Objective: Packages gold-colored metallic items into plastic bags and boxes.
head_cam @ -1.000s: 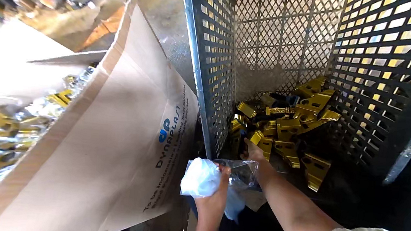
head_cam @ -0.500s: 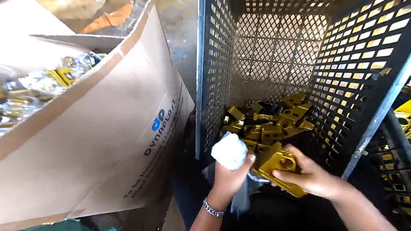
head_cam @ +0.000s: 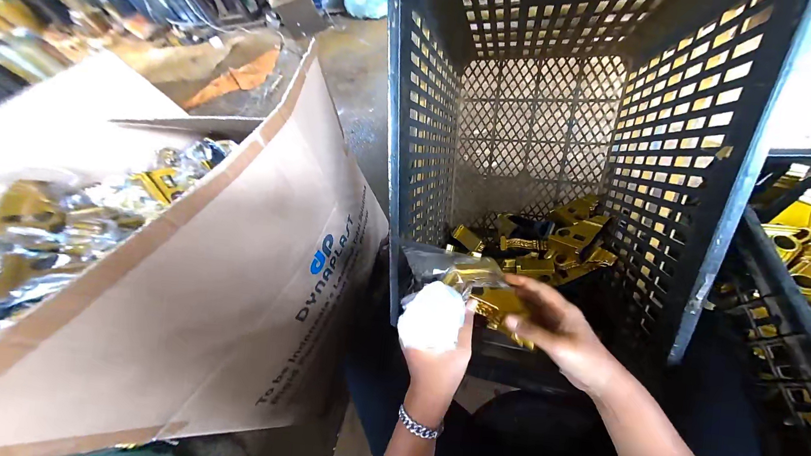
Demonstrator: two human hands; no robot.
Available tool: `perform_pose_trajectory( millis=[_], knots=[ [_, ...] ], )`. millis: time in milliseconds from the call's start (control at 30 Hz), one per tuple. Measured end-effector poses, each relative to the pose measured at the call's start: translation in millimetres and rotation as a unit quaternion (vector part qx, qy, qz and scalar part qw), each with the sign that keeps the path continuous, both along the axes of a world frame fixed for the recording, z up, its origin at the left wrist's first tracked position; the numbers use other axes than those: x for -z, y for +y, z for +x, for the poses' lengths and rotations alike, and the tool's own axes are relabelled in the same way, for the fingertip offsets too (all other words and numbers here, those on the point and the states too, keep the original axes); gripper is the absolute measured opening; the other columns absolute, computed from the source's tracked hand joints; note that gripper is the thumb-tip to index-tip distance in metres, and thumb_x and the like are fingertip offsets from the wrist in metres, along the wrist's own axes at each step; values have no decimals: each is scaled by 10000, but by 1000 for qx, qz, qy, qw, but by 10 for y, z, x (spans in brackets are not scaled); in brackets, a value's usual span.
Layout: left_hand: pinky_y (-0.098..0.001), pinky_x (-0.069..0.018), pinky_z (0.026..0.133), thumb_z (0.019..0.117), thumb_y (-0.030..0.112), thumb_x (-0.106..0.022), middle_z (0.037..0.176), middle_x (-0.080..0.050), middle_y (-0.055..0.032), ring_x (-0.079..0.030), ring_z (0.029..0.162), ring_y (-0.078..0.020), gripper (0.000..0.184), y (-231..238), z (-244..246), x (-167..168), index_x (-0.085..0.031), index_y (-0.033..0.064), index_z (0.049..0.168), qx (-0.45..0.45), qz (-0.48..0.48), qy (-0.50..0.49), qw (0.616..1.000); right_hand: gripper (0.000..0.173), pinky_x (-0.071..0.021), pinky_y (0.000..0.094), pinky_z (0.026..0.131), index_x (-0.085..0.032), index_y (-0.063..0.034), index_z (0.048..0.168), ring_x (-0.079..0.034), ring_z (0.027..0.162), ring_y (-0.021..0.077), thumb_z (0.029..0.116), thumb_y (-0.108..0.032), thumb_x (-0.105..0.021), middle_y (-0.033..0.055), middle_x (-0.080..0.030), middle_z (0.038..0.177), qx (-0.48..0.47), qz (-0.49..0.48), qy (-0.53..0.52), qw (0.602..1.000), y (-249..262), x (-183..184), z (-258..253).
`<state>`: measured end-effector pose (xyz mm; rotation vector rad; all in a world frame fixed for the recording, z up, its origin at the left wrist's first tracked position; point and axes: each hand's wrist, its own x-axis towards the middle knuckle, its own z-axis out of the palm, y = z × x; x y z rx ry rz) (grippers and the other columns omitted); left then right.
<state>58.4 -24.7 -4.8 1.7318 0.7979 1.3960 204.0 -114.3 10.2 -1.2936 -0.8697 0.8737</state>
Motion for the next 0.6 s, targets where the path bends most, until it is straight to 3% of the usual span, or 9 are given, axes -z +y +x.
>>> perform_pose_trajectory(
  millis=[100, 200, 300, 333, 400, 433, 500, 567, 600],
  knots=[
    [-228, -600, 829, 803, 122, -815, 890, -745, -95, -715, 860, -47, 311, -285, -34, -126, -687, -105, 973, 116, 30, 50, 992, 455, -554, 205, 865, -567, 37, 1373, -657, 979, 51, 971, -159, -649, 98, -680, 1151, 80, 21, -112, 990, 81, 65, 47],
    [-216, -590, 854, 811, 95, -808, 909, -744, -76, -707, 893, -38, 272, -471, 71, -136, -690, -84, 977, 219, -16, 4, 976, 452, -553, 197, 855, -564, 49, 1374, -658, 955, 33, 994, -187, -621, 82, -692, 1116, 23, 20, -128, 991, 31, 79, 70],
    [-247, -600, 869, 785, -1, -812, 971, -730, -59, -704, 916, -57, 371, -336, 70, -201, -622, -112, 1083, 227, -135, -65, 962, 445, -599, 252, 851, -591, -22, 1358, -682, 1009, 65, 931, -119, -667, 21, -673, 1243, -43, -9, 26, 999, -167, 31, -3],
    [-257, -603, 871, 786, -11, -812, 990, -726, -64, -705, 922, -67, 416, -303, 24, -239, -596, -121, 1123, 232, -164, -60, 957, 456, -613, 241, 782, -619, -24, 1317, -696, 940, 57, 875, -88, -713, 14, -696, 1191, -24, -4, 14, 1000, -197, 85, -35],
    [-261, -597, 892, 784, 4, -823, 1006, -733, -84, -709, 933, -68, 444, -262, -71, -255, -604, -135, 1144, 249, -187, -29, 950, 463, -589, 199, 821, -692, -17, 1235, -680, 965, 35, 799, -156, -766, 33, -708, 1138, 35, 20, -144, 989, -214, 233, 8],
    [-256, -596, 890, 797, 10, -811, 1008, -737, -86, -711, 925, -62, 427, -244, -131, -227, -613, -134, 1147, 257, -190, -16, 947, 438, -586, 231, 834, -731, -18, 1164, -688, 955, 73, 798, -255, -775, 68, -724, 1084, 69, 24, -266, 961, -211, 281, 91],
    [-263, -603, 806, 852, 14, -735, 993, -739, -80, -708, 843, -74, 351, -165, -307, -164, -614, -109, 1158, 259, -237, -11, 936, 401, -598, 484, 798, -761, 18, 1012, -731, 887, 314, 804, -324, -772, 206, -741, 982, 81, -27, -456, 886, -227, 165, 303],
    [-272, -598, 766, 896, 5, -656, 971, -716, -55, -691, 791, -84, 315, -66, -535, -223, -583, -81, 1190, 222, -321, -3, 921, 323, -497, 725, 849, -734, 80, 1027, -656, 985, 553, 841, -172, -814, 345, -673, 1063, -27, -173, -497, 850, -173, -193, 468],
    [-282, -604, 767, 904, 1, -638, 920, -717, -44, -701, 782, -92, 272, -48, -629, -277, -590, -60, 1164, 189, -361, 12, 913, 295, -478, 747, 853, -728, 79, 1056, -629, 1012, 579, 858, -125, -807, 357, -649, 1097, -69, -208, -505, 835, -114, -370, 501]
  ],
)
